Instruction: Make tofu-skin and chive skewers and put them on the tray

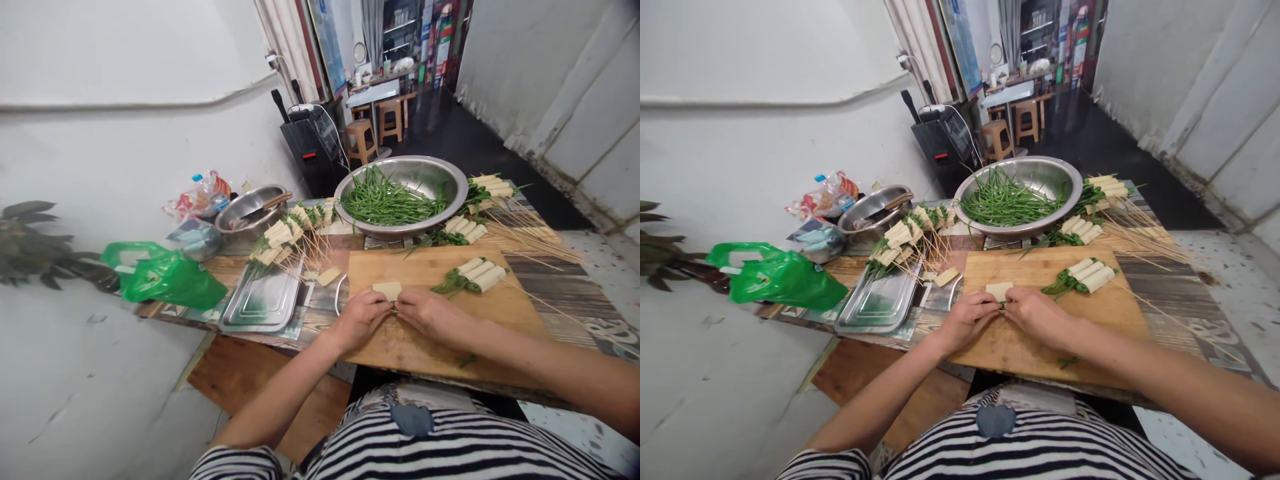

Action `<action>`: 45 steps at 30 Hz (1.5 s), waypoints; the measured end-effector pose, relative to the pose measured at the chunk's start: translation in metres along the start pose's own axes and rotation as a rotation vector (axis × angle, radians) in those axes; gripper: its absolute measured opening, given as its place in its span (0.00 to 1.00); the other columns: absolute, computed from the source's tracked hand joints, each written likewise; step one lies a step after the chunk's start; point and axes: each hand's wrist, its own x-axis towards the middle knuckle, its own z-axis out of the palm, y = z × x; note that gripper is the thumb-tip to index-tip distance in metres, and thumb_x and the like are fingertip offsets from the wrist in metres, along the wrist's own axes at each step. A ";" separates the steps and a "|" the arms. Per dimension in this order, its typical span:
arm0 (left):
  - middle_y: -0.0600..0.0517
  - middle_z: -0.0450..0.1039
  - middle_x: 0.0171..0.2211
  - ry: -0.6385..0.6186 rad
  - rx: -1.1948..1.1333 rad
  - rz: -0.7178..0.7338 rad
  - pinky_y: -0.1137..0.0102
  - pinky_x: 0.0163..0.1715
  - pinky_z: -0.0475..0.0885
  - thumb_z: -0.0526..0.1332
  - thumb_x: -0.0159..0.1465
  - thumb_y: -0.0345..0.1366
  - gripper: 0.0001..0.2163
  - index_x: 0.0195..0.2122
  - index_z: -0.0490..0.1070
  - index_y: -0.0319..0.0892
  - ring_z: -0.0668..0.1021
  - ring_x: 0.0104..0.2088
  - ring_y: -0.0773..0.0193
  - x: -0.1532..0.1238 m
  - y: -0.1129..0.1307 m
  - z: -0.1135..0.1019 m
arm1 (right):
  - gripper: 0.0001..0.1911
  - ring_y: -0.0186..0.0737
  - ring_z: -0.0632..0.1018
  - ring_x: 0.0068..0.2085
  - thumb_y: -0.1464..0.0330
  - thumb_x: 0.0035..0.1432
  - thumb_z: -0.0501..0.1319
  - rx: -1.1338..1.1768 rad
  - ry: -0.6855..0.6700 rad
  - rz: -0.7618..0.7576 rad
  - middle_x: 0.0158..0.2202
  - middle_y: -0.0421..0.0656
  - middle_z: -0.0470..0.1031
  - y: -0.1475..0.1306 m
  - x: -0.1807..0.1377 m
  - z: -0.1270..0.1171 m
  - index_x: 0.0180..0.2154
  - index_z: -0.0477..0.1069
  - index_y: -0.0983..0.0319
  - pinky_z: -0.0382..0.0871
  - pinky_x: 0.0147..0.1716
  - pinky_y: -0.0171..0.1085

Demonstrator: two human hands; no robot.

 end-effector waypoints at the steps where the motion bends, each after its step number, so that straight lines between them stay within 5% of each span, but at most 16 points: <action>1: 0.47 0.76 0.36 0.036 -0.028 -0.008 0.69 0.38 0.71 0.55 0.68 0.35 0.09 0.38 0.75 0.40 0.76 0.36 0.65 -0.001 0.000 0.001 | 0.15 0.35 0.70 0.30 0.70 0.64 0.52 0.063 0.031 0.007 0.31 0.45 0.71 0.002 0.001 -0.001 0.28 0.72 0.64 0.63 0.31 0.33; 7: 0.48 0.78 0.32 0.117 -0.125 -0.055 0.68 0.36 0.72 0.57 0.67 0.33 0.09 0.42 0.76 0.42 0.77 0.32 0.65 -0.002 -0.004 0.007 | 0.10 0.34 0.72 0.29 0.72 0.57 0.59 0.355 0.007 0.072 0.28 0.42 0.73 0.015 0.013 -0.013 0.26 0.75 0.63 0.63 0.30 0.32; 14: 0.49 0.77 0.31 0.004 -0.188 -0.269 0.70 0.34 0.70 0.60 0.64 0.33 0.07 0.35 0.80 0.42 0.76 0.33 0.65 0.008 0.001 -0.001 | 0.07 0.36 0.74 0.30 0.69 0.56 0.62 0.365 -0.003 0.196 0.28 0.42 0.77 0.019 0.016 -0.007 0.29 0.78 0.62 0.63 0.30 0.33; 17: 0.50 0.76 0.31 -0.020 -0.262 -0.347 0.71 0.34 0.70 0.62 0.62 0.31 0.06 0.34 0.80 0.42 0.76 0.32 0.66 0.011 0.002 -0.003 | 0.11 0.37 0.74 0.31 0.69 0.62 0.56 0.163 0.103 0.078 0.30 0.44 0.76 0.014 0.005 -0.001 0.34 0.77 0.63 0.65 0.31 0.35; 23: 0.50 0.77 0.30 -0.077 -0.360 -0.400 0.73 0.33 0.71 0.62 0.61 0.30 0.06 0.31 0.80 0.41 0.76 0.32 0.66 0.015 -0.005 -0.004 | 0.20 0.42 0.73 0.40 0.76 0.66 0.44 -0.325 0.378 -0.437 0.40 0.51 0.76 -0.002 -0.015 0.000 0.46 0.73 0.65 0.67 0.42 0.44; 27: 0.49 0.79 0.30 -0.111 -0.398 -0.429 0.72 0.35 0.72 0.64 0.59 0.30 0.05 0.30 0.80 0.40 0.78 0.32 0.65 0.019 -0.014 -0.004 | 0.20 0.43 0.72 0.40 0.77 0.65 0.43 -0.410 0.430 -0.467 0.35 0.50 0.76 0.000 -0.011 0.006 0.41 0.74 0.67 0.66 0.43 0.44; 33: 0.48 0.80 0.34 -0.134 -0.267 -0.368 0.69 0.38 0.73 0.61 0.63 0.33 0.08 0.39 0.79 0.40 0.79 0.35 0.63 0.016 -0.009 -0.009 | 0.16 0.41 0.68 0.35 0.74 0.66 0.47 -0.368 0.221 -0.328 0.31 0.48 0.71 0.007 -0.002 0.008 0.38 0.73 0.67 0.63 0.35 0.40; 38: 0.47 0.77 0.37 -0.073 0.130 -0.091 0.65 0.40 0.70 0.59 0.66 0.39 0.10 0.43 0.75 0.41 0.76 0.38 0.60 0.001 0.004 -0.006 | 0.14 0.38 0.65 0.33 0.69 0.66 0.51 -0.268 0.045 -0.279 0.32 0.45 0.70 0.013 0.008 0.001 0.32 0.72 0.63 0.58 0.32 0.38; 45: 0.46 0.73 0.40 0.066 0.330 -0.045 0.68 0.37 0.67 0.55 0.68 0.39 0.10 0.39 0.73 0.41 0.73 0.37 0.62 -0.008 0.004 0.009 | 0.16 0.37 0.62 0.31 0.69 0.65 0.53 -0.216 0.039 -0.248 0.28 0.43 0.69 0.017 0.016 0.000 0.26 0.71 0.62 0.51 0.30 0.38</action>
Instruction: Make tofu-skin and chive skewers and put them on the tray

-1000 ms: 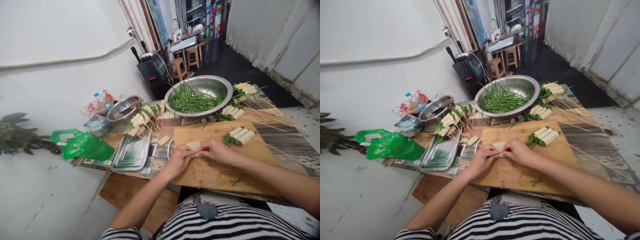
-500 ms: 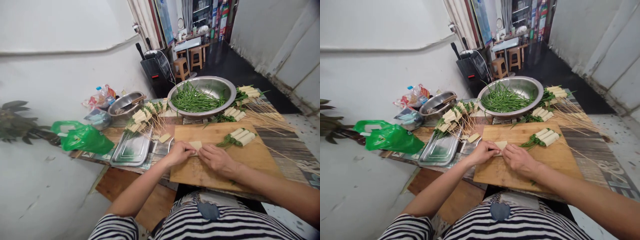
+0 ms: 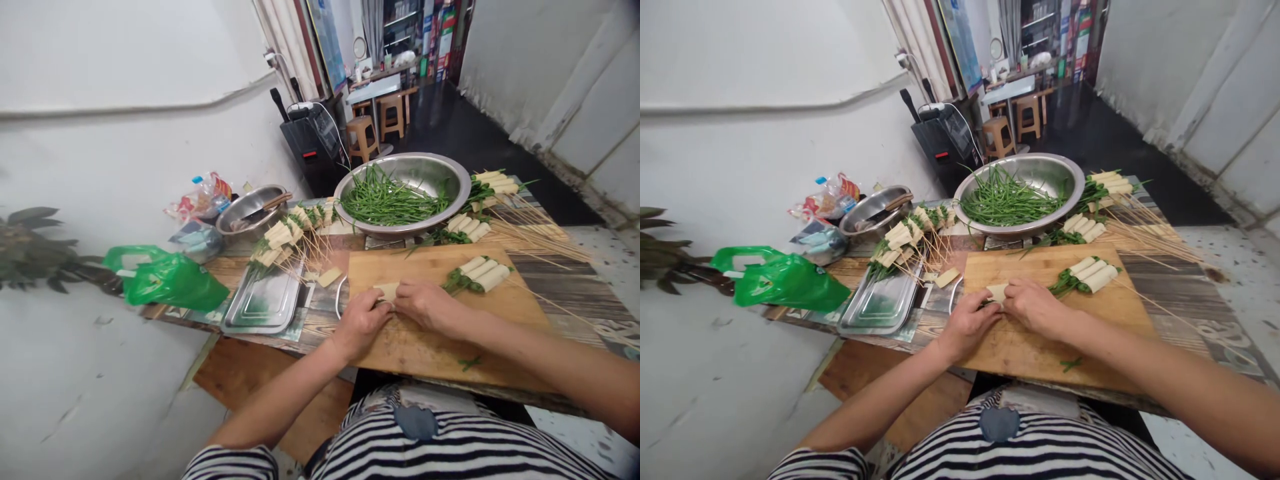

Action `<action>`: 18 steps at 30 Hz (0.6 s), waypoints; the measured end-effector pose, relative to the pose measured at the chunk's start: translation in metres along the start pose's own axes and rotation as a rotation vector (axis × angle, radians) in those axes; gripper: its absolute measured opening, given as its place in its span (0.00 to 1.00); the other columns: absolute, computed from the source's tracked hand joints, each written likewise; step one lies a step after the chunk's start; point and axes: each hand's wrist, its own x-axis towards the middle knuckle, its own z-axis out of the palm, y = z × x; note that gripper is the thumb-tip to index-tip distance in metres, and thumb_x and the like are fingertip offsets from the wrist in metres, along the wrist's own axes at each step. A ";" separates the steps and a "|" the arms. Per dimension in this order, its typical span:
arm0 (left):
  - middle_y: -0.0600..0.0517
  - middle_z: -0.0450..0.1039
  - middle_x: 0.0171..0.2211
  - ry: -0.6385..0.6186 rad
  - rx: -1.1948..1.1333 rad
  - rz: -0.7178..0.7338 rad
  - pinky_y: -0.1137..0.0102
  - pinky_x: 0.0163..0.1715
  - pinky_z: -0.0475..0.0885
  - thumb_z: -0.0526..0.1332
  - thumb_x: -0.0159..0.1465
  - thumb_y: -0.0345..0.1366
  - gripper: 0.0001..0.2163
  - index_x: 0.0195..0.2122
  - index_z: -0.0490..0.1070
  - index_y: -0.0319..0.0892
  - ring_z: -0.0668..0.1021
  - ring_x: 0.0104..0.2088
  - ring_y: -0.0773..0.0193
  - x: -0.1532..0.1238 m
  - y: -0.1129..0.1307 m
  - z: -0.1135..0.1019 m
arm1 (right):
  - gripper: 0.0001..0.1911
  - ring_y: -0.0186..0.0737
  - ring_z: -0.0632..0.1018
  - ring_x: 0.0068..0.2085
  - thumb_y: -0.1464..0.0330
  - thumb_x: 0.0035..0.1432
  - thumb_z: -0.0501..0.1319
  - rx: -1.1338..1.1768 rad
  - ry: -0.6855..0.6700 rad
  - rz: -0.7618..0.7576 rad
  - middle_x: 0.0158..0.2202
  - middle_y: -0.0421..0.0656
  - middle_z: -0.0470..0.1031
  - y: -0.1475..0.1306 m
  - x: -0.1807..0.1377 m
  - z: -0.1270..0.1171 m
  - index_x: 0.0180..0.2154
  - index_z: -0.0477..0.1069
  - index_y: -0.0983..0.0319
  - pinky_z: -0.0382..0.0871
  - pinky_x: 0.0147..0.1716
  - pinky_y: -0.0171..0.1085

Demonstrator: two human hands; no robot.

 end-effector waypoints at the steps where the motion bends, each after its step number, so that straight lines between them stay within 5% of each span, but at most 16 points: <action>1: 0.47 0.72 0.38 -0.009 0.009 -0.005 0.68 0.36 0.66 0.55 0.68 0.39 0.10 0.39 0.73 0.41 0.73 0.36 0.63 0.000 0.001 0.000 | 0.16 0.37 0.62 0.31 0.69 0.65 0.54 0.001 0.007 -0.001 0.27 0.43 0.69 0.000 0.000 0.000 0.25 0.71 0.62 0.50 0.30 0.38; 14: 0.49 0.71 0.28 -0.132 0.039 -0.015 0.65 0.37 0.62 0.51 0.70 0.35 0.13 0.31 0.70 0.39 0.71 0.34 0.62 0.012 0.005 -0.008 | 0.15 0.39 0.63 0.34 0.69 0.66 0.51 -0.098 0.087 0.108 0.31 0.43 0.67 -0.010 -0.005 -0.001 0.28 0.70 0.63 0.52 0.32 0.38; 18: 0.49 0.72 0.29 -0.171 -0.033 -0.064 0.65 0.36 0.60 0.54 0.69 0.36 0.11 0.32 0.72 0.40 0.72 0.34 0.62 0.019 0.002 -0.012 | 0.15 0.40 0.64 0.33 0.71 0.68 0.48 -0.165 0.094 0.010 0.32 0.44 0.68 -0.010 -0.009 0.002 0.35 0.71 0.64 0.55 0.33 0.39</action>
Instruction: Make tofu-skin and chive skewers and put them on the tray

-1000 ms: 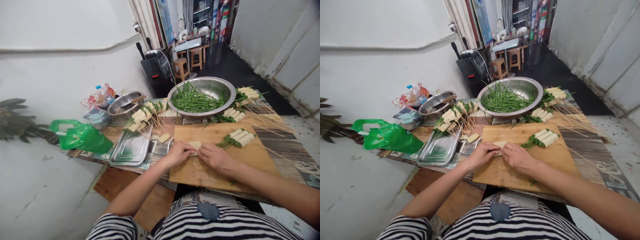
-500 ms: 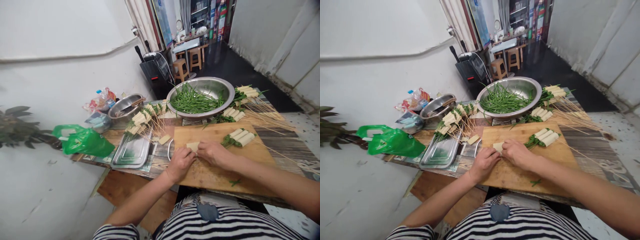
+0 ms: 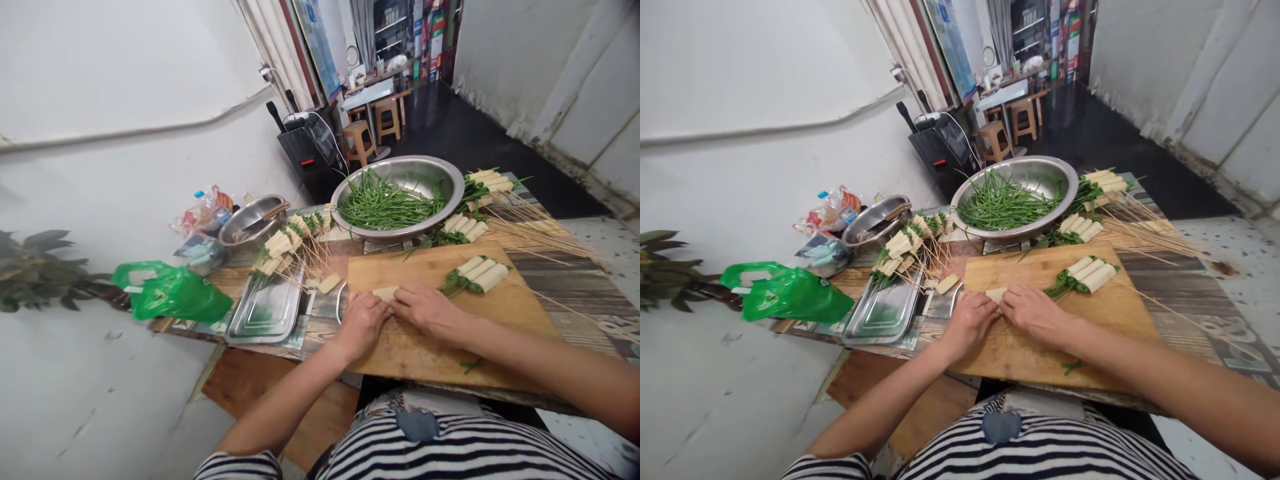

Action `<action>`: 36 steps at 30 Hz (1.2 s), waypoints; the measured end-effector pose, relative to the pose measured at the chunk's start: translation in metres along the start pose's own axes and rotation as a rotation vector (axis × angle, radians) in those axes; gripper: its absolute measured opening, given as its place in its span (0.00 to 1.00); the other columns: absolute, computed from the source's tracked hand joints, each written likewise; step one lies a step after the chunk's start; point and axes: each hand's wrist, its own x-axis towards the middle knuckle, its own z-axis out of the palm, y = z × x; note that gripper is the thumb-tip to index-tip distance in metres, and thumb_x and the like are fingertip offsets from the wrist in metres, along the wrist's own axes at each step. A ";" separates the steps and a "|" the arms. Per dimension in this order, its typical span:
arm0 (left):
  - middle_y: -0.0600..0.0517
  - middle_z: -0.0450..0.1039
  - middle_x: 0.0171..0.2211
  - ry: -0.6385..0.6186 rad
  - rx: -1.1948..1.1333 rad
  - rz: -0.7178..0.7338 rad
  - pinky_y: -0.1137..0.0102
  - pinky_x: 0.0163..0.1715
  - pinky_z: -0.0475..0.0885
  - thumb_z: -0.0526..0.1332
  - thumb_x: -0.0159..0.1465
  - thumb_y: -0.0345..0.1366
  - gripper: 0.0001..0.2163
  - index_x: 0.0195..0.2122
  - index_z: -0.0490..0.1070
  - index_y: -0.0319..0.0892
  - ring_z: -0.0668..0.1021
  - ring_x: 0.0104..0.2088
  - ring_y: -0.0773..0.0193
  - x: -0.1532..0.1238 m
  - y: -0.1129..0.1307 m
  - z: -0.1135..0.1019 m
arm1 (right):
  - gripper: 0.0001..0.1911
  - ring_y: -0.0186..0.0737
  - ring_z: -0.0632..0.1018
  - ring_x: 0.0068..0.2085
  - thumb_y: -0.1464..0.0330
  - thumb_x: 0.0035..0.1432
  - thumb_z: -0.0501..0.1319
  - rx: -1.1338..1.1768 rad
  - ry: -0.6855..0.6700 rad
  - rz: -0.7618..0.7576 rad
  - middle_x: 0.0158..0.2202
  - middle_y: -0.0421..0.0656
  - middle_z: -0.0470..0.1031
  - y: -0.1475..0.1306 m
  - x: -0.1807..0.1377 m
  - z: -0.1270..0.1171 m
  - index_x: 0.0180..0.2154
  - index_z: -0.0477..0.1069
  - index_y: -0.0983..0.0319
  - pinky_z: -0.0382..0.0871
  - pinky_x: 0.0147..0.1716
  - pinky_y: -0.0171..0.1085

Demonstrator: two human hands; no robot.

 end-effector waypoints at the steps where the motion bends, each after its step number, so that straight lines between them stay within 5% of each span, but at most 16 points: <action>1: 0.50 0.73 0.29 -0.020 -0.019 -0.018 0.64 0.36 0.59 0.55 0.68 0.36 0.10 0.32 0.72 0.40 0.72 0.34 0.62 0.001 0.000 -0.002 | 0.15 0.40 0.64 0.33 0.71 0.68 0.47 -0.017 0.006 -0.036 0.31 0.44 0.69 0.001 -0.001 0.001 0.36 0.71 0.65 0.55 0.33 0.39; 5: 0.51 0.73 0.31 -0.064 -0.058 -0.104 0.64 0.38 0.56 0.57 0.67 0.36 0.10 0.29 0.73 0.41 0.72 0.36 0.63 0.003 0.002 -0.007 | 0.14 0.41 0.63 0.33 0.73 0.66 0.48 -0.018 -0.004 -0.105 0.31 0.45 0.69 0.004 0.001 0.003 0.35 0.72 0.66 0.56 0.32 0.40; 11: 0.51 0.73 0.35 -0.077 -0.012 -0.176 0.63 0.39 0.55 0.59 0.65 0.35 0.06 0.37 0.75 0.44 0.71 0.39 0.62 -0.004 0.007 -0.009 | 0.17 0.39 0.64 0.34 0.69 0.67 0.49 0.111 -0.078 0.066 0.32 0.45 0.68 0.005 0.009 0.001 0.29 0.71 0.64 0.53 0.32 0.38; 22: 0.50 0.74 0.28 -0.084 -0.065 -0.037 0.67 0.34 0.58 0.56 0.67 0.39 0.10 0.39 0.76 0.42 0.73 0.32 0.64 -0.001 -0.015 -0.002 | 0.15 0.39 0.69 0.36 0.70 0.66 0.50 0.400 -0.180 0.064 0.33 0.47 0.72 0.019 0.013 -0.005 0.36 0.74 0.67 0.58 0.34 0.36; 28: 0.50 0.75 0.32 -0.033 0.022 -0.017 0.65 0.38 0.55 0.54 0.69 0.38 0.12 0.36 0.77 0.44 0.72 0.35 0.64 -0.003 -0.011 -0.006 | 0.15 0.37 0.64 0.33 0.68 0.64 0.54 0.272 -0.170 0.036 0.30 0.44 0.69 0.022 0.016 -0.004 0.26 0.71 0.64 0.51 0.30 0.37; 36: 0.51 0.75 0.32 -0.165 -0.078 -0.110 0.67 0.35 0.56 0.59 0.65 0.36 0.08 0.33 0.77 0.43 0.72 0.35 0.63 0.010 -0.015 -0.013 | 0.15 0.39 0.64 0.33 0.71 0.65 0.50 0.190 -0.135 0.091 0.31 0.45 0.69 0.011 0.013 -0.010 0.31 0.73 0.65 0.53 0.33 0.38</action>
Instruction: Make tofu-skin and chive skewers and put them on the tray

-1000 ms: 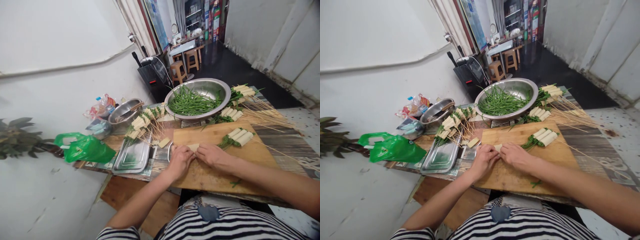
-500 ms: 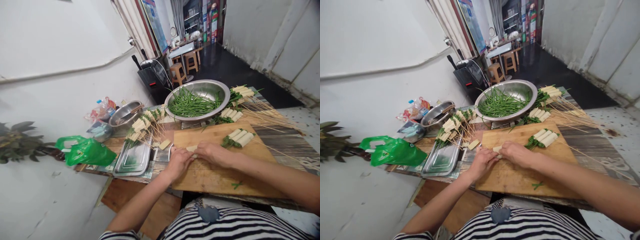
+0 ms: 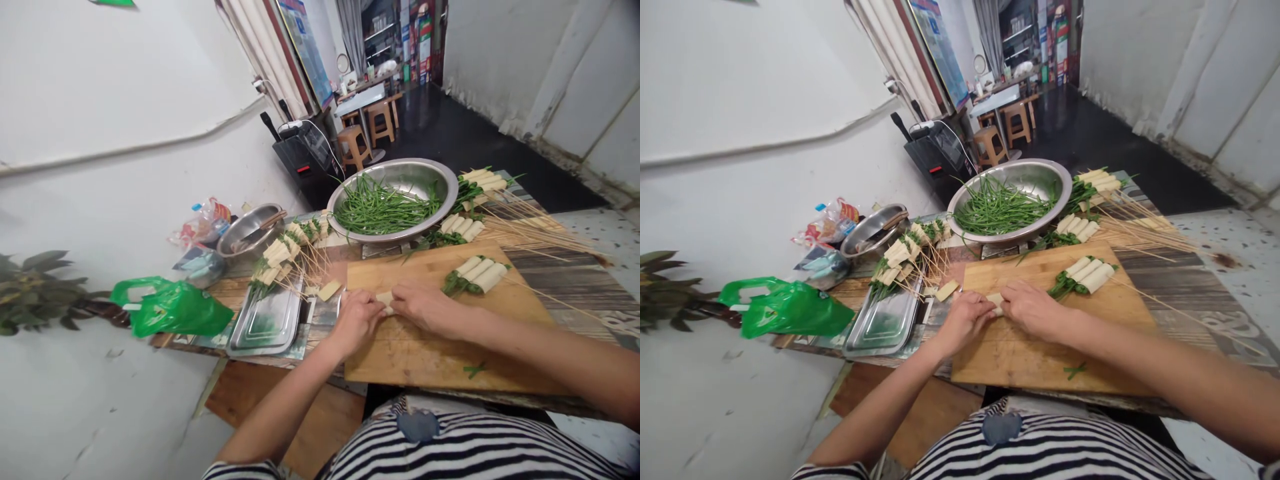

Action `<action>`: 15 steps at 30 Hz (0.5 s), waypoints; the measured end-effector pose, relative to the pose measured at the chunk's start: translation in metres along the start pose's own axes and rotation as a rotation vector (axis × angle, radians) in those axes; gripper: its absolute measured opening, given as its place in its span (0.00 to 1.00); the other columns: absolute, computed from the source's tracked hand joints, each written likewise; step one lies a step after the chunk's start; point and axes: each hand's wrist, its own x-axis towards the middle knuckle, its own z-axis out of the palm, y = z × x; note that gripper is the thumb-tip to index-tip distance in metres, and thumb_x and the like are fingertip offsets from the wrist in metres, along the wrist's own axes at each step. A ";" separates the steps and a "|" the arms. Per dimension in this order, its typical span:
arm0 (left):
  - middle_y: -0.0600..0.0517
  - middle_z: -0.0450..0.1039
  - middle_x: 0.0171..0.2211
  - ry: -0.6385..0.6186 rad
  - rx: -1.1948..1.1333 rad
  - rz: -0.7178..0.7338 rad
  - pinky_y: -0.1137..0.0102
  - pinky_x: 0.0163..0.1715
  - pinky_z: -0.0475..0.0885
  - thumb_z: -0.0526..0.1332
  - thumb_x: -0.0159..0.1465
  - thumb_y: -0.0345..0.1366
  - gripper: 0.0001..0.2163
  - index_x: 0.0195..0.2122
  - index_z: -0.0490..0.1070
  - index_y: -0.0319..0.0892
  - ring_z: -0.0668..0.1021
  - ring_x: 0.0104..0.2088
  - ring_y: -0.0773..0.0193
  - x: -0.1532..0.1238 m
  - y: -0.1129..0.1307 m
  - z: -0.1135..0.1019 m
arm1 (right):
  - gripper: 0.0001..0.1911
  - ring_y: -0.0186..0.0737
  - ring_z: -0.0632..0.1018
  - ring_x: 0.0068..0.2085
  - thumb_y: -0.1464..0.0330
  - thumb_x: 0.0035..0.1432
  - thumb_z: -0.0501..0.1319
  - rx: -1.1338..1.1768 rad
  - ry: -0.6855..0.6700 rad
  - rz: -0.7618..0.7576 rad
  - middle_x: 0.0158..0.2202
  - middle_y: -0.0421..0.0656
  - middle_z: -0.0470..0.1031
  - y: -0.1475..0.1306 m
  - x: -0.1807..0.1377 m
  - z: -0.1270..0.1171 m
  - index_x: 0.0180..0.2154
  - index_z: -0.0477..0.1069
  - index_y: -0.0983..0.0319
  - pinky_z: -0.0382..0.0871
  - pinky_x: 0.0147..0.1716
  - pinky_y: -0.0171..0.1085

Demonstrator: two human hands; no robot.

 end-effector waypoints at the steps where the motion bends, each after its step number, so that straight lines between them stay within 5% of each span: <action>1: 0.51 0.74 0.30 -0.038 -0.012 -0.001 0.68 0.35 0.57 0.59 0.65 0.36 0.09 0.32 0.77 0.42 0.72 0.34 0.63 0.002 -0.001 -0.001 | 0.14 0.39 0.65 0.34 0.71 0.65 0.50 -0.022 0.015 -0.011 0.32 0.46 0.69 0.000 -0.001 0.003 0.32 0.72 0.65 0.54 0.34 0.38; 9: 0.51 0.76 0.28 -0.115 -0.066 0.023 0.69 0.35 0.60 0.57 0.67 0.37 0.09 0.37 0.77 0.43 0.74 0.32 0.64 0.005 -0.004 -0.004 | 0.10 0.40 0.68 0.35 0.69 0.64 0.53 0.041 0.003 -0.020 0.33 0.45 0.71 0.010 0.002 0.010 0.37 0.73 0.64 0.59 0.34 0.37; 15: 0.51 0.78 0.31 0.034 -0.065 -0.017 0.67 0.38 0.60 0.57 0.67 0.39 0.09 0.37 0.78 0.46 0.75 0.34 0.63 -0.003 -0.008 0.006 | 0.13 0.39 0.67 0.33 0.68 0.65 0.52 0.000 0.047 -0.060 0.31 0.45 0.71 0.013 0.004 0.010 0.32 0.73 0.64 0.58 0.33 0.37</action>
